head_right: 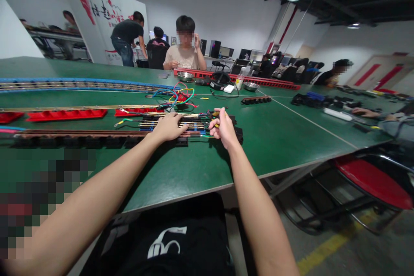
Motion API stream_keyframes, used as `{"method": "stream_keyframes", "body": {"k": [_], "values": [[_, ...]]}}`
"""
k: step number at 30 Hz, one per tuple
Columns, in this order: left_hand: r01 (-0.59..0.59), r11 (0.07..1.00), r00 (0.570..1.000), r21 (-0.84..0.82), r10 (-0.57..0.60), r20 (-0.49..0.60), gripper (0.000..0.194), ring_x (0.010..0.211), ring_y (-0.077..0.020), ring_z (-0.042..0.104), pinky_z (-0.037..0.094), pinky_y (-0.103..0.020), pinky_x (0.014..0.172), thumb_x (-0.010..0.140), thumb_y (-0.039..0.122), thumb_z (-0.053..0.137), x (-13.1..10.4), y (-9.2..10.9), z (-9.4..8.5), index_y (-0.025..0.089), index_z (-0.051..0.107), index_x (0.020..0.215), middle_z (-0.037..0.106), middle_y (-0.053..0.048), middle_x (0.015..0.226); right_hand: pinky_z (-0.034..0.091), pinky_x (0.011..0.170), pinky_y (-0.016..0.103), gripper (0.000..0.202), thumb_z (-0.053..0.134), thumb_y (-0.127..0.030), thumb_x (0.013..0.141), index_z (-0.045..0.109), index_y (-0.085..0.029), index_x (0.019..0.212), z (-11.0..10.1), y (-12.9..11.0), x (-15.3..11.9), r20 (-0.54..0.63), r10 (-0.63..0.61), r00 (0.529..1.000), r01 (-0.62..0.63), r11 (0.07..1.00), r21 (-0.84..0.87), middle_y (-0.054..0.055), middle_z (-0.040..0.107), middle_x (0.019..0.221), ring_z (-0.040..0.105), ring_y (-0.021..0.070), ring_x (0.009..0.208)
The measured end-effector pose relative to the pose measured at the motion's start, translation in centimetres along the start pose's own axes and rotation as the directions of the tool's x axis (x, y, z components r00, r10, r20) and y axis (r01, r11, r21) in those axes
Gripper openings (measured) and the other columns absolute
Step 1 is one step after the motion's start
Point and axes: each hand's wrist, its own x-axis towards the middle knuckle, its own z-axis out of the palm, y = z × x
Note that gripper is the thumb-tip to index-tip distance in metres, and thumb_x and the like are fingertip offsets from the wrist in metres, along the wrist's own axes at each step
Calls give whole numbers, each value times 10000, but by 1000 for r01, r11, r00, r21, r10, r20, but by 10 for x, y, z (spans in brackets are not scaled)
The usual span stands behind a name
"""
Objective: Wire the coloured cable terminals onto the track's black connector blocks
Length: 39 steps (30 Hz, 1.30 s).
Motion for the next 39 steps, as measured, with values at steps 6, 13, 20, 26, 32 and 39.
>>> {"method": "stream_keyframes", "body": {"k": [6, 13, 20, 26, 32, 39], "values": [[-7, 1000, 1000, 0, 7, 2, 611, 1281, -322, 458, 390, -489, 1009, 877, 549, 360, 1, -1, 1, 180, 516, 1339, 509, -155, 1393, 201, 329, 135, 443, 449, -646, 863, 509, -264, 1079, -5, -7, -1, -23, 93, 995, -85, 966, 244, -87, 463, 468, 353, 66, 319], [-19, 1000, 1000, -4, 19, 0, 612, 1289, -325, 443, 387, -490, 1007, 878, 558, 356, 0, -2, 1, 189, 512, 1340, 505, -149, 1390, 109, 336, 119, 276, 546, -455, 845, 568, -264, 1043, -11, -13, -4, 79, 167, 983, -185, 917, 352, -116, 316, 440, 199, 44, 340], [-11, 1000, 1000, -9, 11, -3, 592, 1285, -318, 448, 388, -491, 1008, 880, 558, 360, -1, -1, 0, 194, 529, 1315, 513, -150, 1379, 95, 342, 155, 435, 679, -486, 742, 667, -192, 1062, -1, -4, -10, -19, 25, 1000, -25, 1000, -10, -129, 232, 452, 130, 39, 385], [-12, 1000, 1000, -14, 12, -10, 607, 1286, -325, 445, 380, -499, 1012, 878, 556, 361, 0, -1, 3, 195, 507, 1342, 507, -145, 1387, 190, 390, 209, 453, 604, -487, 773, 715, -146, 1051, 0, 7, -9, 51, -141, 989, 150, 913, -380, -94, 293, 453, 220, 67, 409], [-15, 1000, 1000, -14, 15, -10, 619, 1283, -323, 441, 382, -497, 1014, 877, 577, 349, 1, -2, 3, 198, 513, 1338, 513, -140, 1379, 264, 488, 226, 407, 552, -431, 798, 736, -135, 1009, -2, 14, -8, 219, -225, 949, 313, 745, -589, -47, 433, 539, 303, 87, 497], [-18, 1000, 999, -6, 18, -29, 597, 1252, -328, 475, 402, -504, 994, 872, 558, 372, 1, -2, 3, 180, 542, 1302, 533, -156, 1346, 310, 519, 222, 381, 560, -385, 789, 757, -179, 1042, -2, 14, -11, 294, -238, 926, 374, 462, -804, -8, 586, 591, 449, 112, 507]]}}
